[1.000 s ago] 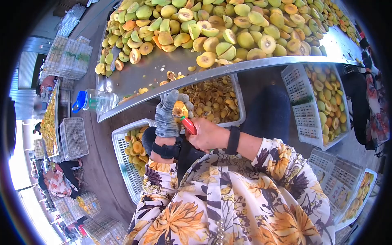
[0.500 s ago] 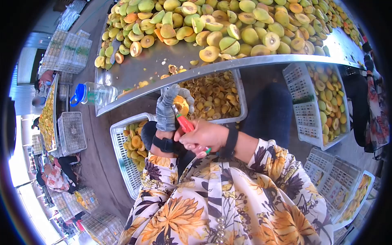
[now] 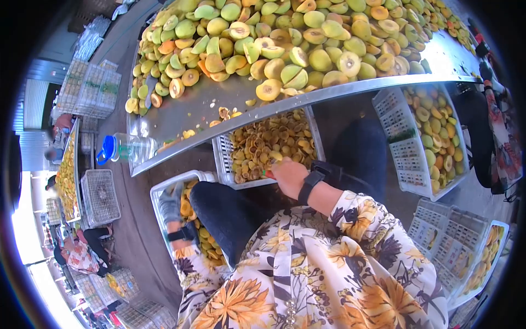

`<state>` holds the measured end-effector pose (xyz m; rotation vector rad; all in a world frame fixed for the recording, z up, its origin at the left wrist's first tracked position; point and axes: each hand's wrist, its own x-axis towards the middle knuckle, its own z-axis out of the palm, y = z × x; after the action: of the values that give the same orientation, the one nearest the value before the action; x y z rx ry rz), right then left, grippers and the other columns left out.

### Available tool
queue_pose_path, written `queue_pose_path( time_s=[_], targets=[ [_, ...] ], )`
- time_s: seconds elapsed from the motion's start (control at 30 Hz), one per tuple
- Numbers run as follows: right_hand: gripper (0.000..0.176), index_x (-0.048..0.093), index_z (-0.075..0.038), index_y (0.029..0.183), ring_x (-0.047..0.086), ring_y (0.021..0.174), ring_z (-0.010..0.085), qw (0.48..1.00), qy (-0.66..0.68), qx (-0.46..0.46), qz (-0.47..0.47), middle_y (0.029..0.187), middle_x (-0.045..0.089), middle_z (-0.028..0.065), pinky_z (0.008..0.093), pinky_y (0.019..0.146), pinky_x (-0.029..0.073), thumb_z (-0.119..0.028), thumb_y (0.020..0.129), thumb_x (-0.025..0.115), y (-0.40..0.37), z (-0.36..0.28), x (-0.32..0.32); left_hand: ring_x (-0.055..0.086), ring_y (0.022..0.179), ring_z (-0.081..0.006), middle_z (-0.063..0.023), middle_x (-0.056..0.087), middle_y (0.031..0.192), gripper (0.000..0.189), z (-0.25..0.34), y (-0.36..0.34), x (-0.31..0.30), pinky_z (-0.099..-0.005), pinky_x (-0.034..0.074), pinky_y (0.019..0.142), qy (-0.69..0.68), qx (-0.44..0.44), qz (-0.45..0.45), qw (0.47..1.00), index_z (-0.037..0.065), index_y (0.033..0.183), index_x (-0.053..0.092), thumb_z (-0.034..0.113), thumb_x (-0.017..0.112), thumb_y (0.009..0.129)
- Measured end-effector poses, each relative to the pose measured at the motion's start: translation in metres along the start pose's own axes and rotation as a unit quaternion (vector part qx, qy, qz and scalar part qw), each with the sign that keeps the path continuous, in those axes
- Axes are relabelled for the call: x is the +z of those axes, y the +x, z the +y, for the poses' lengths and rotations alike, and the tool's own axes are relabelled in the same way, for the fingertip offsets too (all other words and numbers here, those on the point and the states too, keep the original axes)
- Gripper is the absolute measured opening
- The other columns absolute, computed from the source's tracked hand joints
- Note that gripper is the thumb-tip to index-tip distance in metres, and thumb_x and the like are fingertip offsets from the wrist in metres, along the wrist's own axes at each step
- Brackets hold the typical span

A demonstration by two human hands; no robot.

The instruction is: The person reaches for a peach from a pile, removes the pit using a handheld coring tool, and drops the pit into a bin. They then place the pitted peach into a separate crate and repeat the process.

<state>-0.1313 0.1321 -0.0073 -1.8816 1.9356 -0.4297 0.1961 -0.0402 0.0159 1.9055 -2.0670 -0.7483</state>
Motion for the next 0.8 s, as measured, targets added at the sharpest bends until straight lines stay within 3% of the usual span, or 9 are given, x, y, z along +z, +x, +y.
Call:
queue_pose_path(
  time_s=[0.07,0.17,0.2,0.23,0.4,0.47,0.57,0.73,0.8],
  targets=[
    [0.016,0.053,-0.001,0.083,0.057,0.063,0.0359,0.998,0.062,-0.008,0.011,0.067,0.057,0.0195,0.0407,0.059,0.046,-0.011,0.072,0.058,0.005,0.003,-0.008,0.06,0.087,-0.0182,-0.0109,0.064,0.092,0.022,0.031,-0.009,-0.018,-0.0308,0.046,0.076,-0.003,0.044,0.114,0.992,0.008,0.097,0.063,0.021,0.062,0.08],
    [0.013,0.053,0.0,0.078,0.057,0.066,0.0368,0.984,0.176,0.006,0.034,0.067,0.057,0.0204,0.0428,0.061,0.045,-0.011,0.073,0.057,0.001,-0.003,-0.028,0.057,0.095,-0.0286,-0.0131,0.062,0.099,0.031,0.099,0.022,-0.008,-0.0337,0.044,0.082,-0.009,0.108,0.064,0.992,0.013,0.102,0.062,0.032,0.061,0.078],
    [0.013,0.053,0.0,0.077,0.056,0.063,0.0368,0.972,0.226,0.028,0.052,0.064,0.056,0.02,0.0433,0.058,0.044,-0.011,0.072,0.058,0.0,-0.006,-0.037,0.057,0.095,-0.0292,-0.0144,0.061,0.1,0.033,0.105,0.046,0.011,-0.035,0.044,0.082,0.161,0.377,0.097,0.907,0.013,0.106,0.06,0.032,0.058,0.079],
    [0.013,0.052,-0.001,0.078,0.055,0.058,0.0369,0.964,0.249,0.011,0.096,0.059,0.053,0.0193,0.0425,0.053,0.043,-0.01,0.072,0.059,-0.005,-0.006,-0.043,0.057,0.096,-0.0313,-0.016,0.06,0.102,0.034,0.173,0.039,0.018,-0.0366,0.044,0.082,0.077,0.228,0.011,0.971,0.012,0.108,0.058,0.03,0.058,0.078],
    [0.012,0.052,-0.003,0.079,0.054,0.055,0.0368,0.943,0.31,0.086,0.09,0.058,0.053,0.0193,0.0403,0.05,0.042,-0.011,0.073,0.06,-0.037,0.002,-0.073,0.054,0.099,-0.0356,-0.0242,0.056,0.105,0.052,0.297,0.083,0.128,-0.0399,0.042,0.086,0.148,0.315,-0.158,0.924,0.007,0.118,0.048,0.036,0.057,0.077],
    [0.016,0.051,-0.002,0.081,0.054,0.046,0.0285,0.933,0.317,0.103,0.138,0.054,0.052,0.0139,0.0338,0.045,0.041,-0.011,0.074,0.063,-0.051,0.008,-0.079,0.055,0.098,-0.0368,-0.0252,0.056,0.105,0.056,0.326,0.085,0.147,-0.0399,0.045,0.083,0.201,0.238,-0.191,0.931,0.002,0.115,0.05,0.034,0.063,0.071],
    [0.018,0.053,-0.002,0.086,0.054,0.046,0.0252,0.93,0.302,0.115,0.176,0.054,0.051,0.015,0.0319,0.045,0.042,-0.011,0.074,0.063,-0.056,0.019,-0.079,0.061,0.088,-0.0301,-0.0201,0.061,0.099,0.05,0.315,0.103,0.154,-0.0366,0.049,0.076,0.204,0.243,-0.161,0.934,0.001,0.109,0.054,0.023,0.069,0.067],
    [0.033,0.052,-0.001,0.098,0.056,0.061,0.0393,0.925,0.25,0.124,0.26,0.065,0.056,0.021,0.0367,0.055,0.046,-0.019,0.074,0.066,-0.026,0.023,-0.093,0.061,0.074,-0.0171,-0.0112,0.065,0.087,0.043,0.29,0.074,0.1,-0.0251,0.049,0.071,-0.275,0.09,-0.261,0.921,0.0,0.101,0.06,0.004,0.075,0.061],
    [0.039,0.05,0.0,0.102,0.057,0.063,0.0381,0.919,0.266,0.118,0.265,0.069,0.058,0.0207,0.0367,0.058,0.047,-0.022,0.074,0.067,-0.007,0.022,-0.1,0.06,0.077,-0.0154,-0.0084,0.063,0.092,0.045,0.273,0.062,0.083,-0.0272,0.051,0.068,-0.292,0.178,-0.299,0.891,-0.002,0.105,0.057,0.002,0.074,0.063]
  ],
)
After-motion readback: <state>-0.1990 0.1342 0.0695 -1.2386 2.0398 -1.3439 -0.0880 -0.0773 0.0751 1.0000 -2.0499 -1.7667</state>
